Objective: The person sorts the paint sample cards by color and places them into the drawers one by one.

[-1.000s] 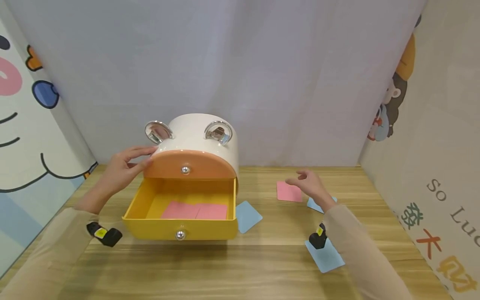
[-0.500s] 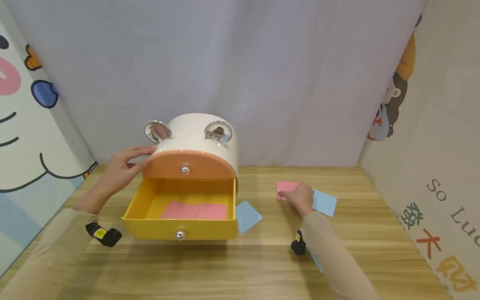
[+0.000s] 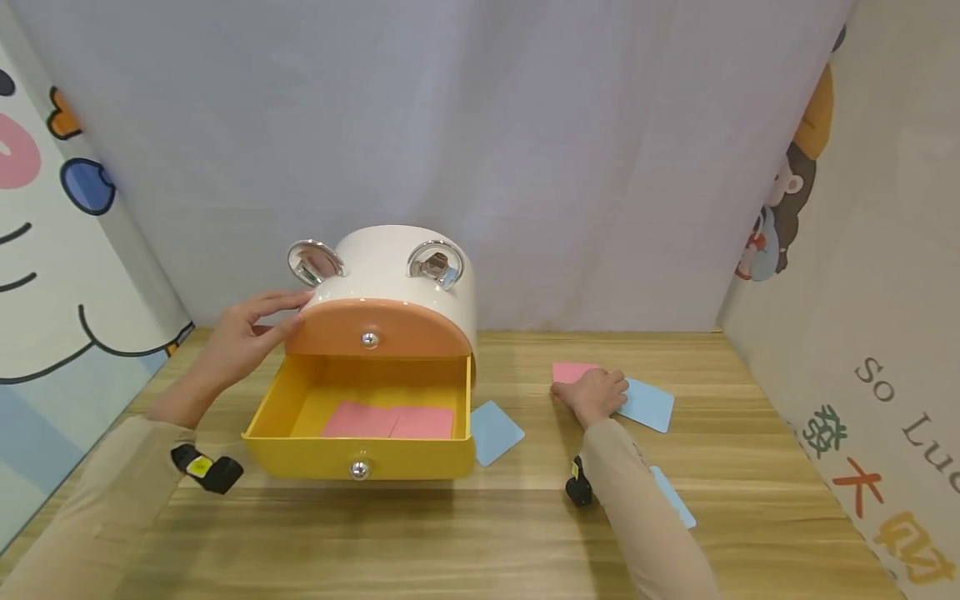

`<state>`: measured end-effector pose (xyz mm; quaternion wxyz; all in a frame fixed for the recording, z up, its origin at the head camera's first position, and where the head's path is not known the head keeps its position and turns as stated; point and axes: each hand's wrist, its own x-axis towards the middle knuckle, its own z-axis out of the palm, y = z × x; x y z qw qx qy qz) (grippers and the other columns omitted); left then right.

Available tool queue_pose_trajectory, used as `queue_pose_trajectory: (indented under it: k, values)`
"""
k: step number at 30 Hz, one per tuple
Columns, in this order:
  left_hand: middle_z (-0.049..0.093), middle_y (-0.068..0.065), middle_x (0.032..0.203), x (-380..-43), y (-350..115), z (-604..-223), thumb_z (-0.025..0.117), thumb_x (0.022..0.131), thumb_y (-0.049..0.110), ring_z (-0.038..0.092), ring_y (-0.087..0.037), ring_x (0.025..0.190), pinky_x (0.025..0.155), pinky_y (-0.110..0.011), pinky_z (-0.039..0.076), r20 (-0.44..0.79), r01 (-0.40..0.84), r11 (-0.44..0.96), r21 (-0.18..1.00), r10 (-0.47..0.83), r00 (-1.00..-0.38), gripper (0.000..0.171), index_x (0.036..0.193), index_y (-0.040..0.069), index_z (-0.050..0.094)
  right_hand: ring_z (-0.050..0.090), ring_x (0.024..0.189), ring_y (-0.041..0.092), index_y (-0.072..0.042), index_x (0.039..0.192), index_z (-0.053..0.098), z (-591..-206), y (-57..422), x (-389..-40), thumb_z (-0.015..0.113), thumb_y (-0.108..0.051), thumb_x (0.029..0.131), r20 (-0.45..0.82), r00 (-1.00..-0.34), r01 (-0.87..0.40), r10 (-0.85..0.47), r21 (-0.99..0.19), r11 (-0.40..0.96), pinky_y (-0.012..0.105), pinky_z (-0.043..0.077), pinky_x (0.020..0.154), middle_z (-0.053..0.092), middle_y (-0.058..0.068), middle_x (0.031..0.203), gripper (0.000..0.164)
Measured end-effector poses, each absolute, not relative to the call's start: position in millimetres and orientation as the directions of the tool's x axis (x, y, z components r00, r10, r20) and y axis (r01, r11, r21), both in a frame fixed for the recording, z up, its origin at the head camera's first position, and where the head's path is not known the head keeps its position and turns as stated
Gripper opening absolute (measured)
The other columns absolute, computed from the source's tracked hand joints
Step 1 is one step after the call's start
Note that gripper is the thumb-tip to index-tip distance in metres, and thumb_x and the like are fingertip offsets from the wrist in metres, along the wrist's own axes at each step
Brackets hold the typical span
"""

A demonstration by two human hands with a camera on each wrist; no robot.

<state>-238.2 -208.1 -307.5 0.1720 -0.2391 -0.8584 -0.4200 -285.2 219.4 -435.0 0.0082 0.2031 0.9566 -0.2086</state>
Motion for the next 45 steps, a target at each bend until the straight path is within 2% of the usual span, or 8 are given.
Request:
queue_pose_trajectory:
  k: [5, 13, 20, 25, 30, 33, 39, 45]
  values:
    - [0.056, -0.015, 0.117, -239, -209, -309, 0.057, 0.09, 0.013, 0.052, -0.03, 0.109, 0.076, -0.039, 0.052, 0.499, 0.556, 0.541, 0.631, 0.265, -0.825, 0.032, 0.12, 0.002, 0.059, 0.034, 0.098, 0.041, 0.011, 0.095, 0.049, -436, 221, -285, 0.065, -0.042, 0.069, -0.114, -0.922, 0.384, 0.371, -0.405, 0.83, 0.05, 0.038, 0.082, 0.038, 0.03, 0.106, 0.062]
    - [0.056, -0.016, 0.118, -239, -208, -309, 0.059, 0.088, 0.008, 0.052, -0.032, 0.109, 0.075, -0.042, 0.052, 0.507, 0.565, 0.528, 0.634, 0.268, -0.819, 0.032, 0.12, 0.001, 0.059, 0.037, 0.1, 0.042, 0.008, 0.095, 0.055, -433, 225, -283, 0.063, -0.046, 0.069, -0.096, -0.95, 0.311, 0.298, -0.391, 0.866, 0.053, 0.04, 0.08, 0.04, 0.027, 0.104, 0.061]
    - [0.056, -0.015, 0.119, -239, -209, -309, 0.058, 0.09, 0.013, 0.051, -0.031, 0.11, 0.076, -0.042, 0.052, 0.493, 0.551, 0.545, 0.632, 0.267, -0.828, 0.032, 0.121, 0.003, 0.059, 0.039, 0.089, 0.038, 0.008, 0.089, 0.055, -416, 226, -276, 0.064, -0.044, 0.07, -0.024, -0.984, 0.169, 0.175, -0.426, 0.889, 0.04, 0.044, 0.061, 0.042, 0.026, 0.099, 0.057]
    - [0.056, -0.014, 0.119, -239, -209, -309, 0.057, 0.09, 0.015, 0.051, -0.03, 0.111, 0.077, -0.04, 0.052, 0.493, 0.553, 0.542, 0.633, 0.268, -0.828, 0.033, 0.121, 0.003, 0.059, 0.041, 0.086, 0.035, 0.011, 0.094, 0.055, -394, 226, -267, 0.065, -0.037, 0.07, 0.048, -0.996, 0.049, 0.08, -0.465, 0.884, 0.037, 0.041, 0.063, 0.045, 0.024, 0.096, 0.055]
    - [0.056, -0.015, 0.119, -239, -209, -308, 0.058, 0.09, 0.012, 0.052, -0.03, 0.11, 0.076, -0.04, 0.052, 0.501, 0.559, 0.532, 0.636, 0.266, -0.824, 0.032, 0.12, 0.003, 0.059, 0.042, 0.088, 0.032, 0.011, 0.1, 0.059, -372, 226, -257, 0.065, -0.031, 0.068, 0.129, -0.992, -0.068, -0.005, -0.485, 0.872, 0.032, 0.04, 0.063, 0.055, 0.021, 0.088, 0.053]
    - [0.056, -0.015, 0.119, -239, -209, -308, 0.058, 0.089, 0.01, 0.052, -0.03, 0.111, 0.076, -0.04, 0.052, 0.505, 0.562, 0.528, 0.636, 0.267, -0.821, 0.032, 0.12, 0.002, 0.06, 0.041, 0.091, 0.031, 0.011, 0.104, 0.058, -359, 226, -250, 0.065, -0.029, 0.069, 0.153, -0.987, -0.117, -0.047, -0.489, 0.865, 0.031, 0.041, 0.064, 0.054, 0.021, 0.092, 0.054]
    - [0.057, -0.015, 0.118, -238, -209, -307, 0.058, 0.09, 0.012, 0.052, -0.03, 0.111, 0.076, -0.04, 0.052, 0.501, 0.558, 0.533, 0.636, 0.265, -0.824, 0.032, 0.12, 0.003, 0.06, 0.043, 0.087, 0.03, 0.012, 0.113, 0.052, -329, 220, -234, 0.067, -0.028, 0.069, 0.178, -0.975, -0.203, -0.132, -0.473, 0.858, 0.031, 0.042, 0.062, 0.049, 0.023, 0.101, 0.061]
    - [0.056, -0.014, 0.119, -239, -210, -307, 0.057, 0.09, 0.015, 0.052, -0.03, 0.111, 0.076, -0.039, 0.052, 0.504, 0.562, 0.541, 0.626, 0.27, -0.821, 0.033, 0.12, 0.003, 0.059, 0.045, 0.09, 0.03, 0.01, 0.123, 0.047, -304, 209, -218, 0.067, -0.027, 0.069, 0.202, -0.962, -0.259, -0.182, -0.476, 0.841, 0.034, 0.044, 0.067, 0.045, 0.023, 0.111, 0.068]
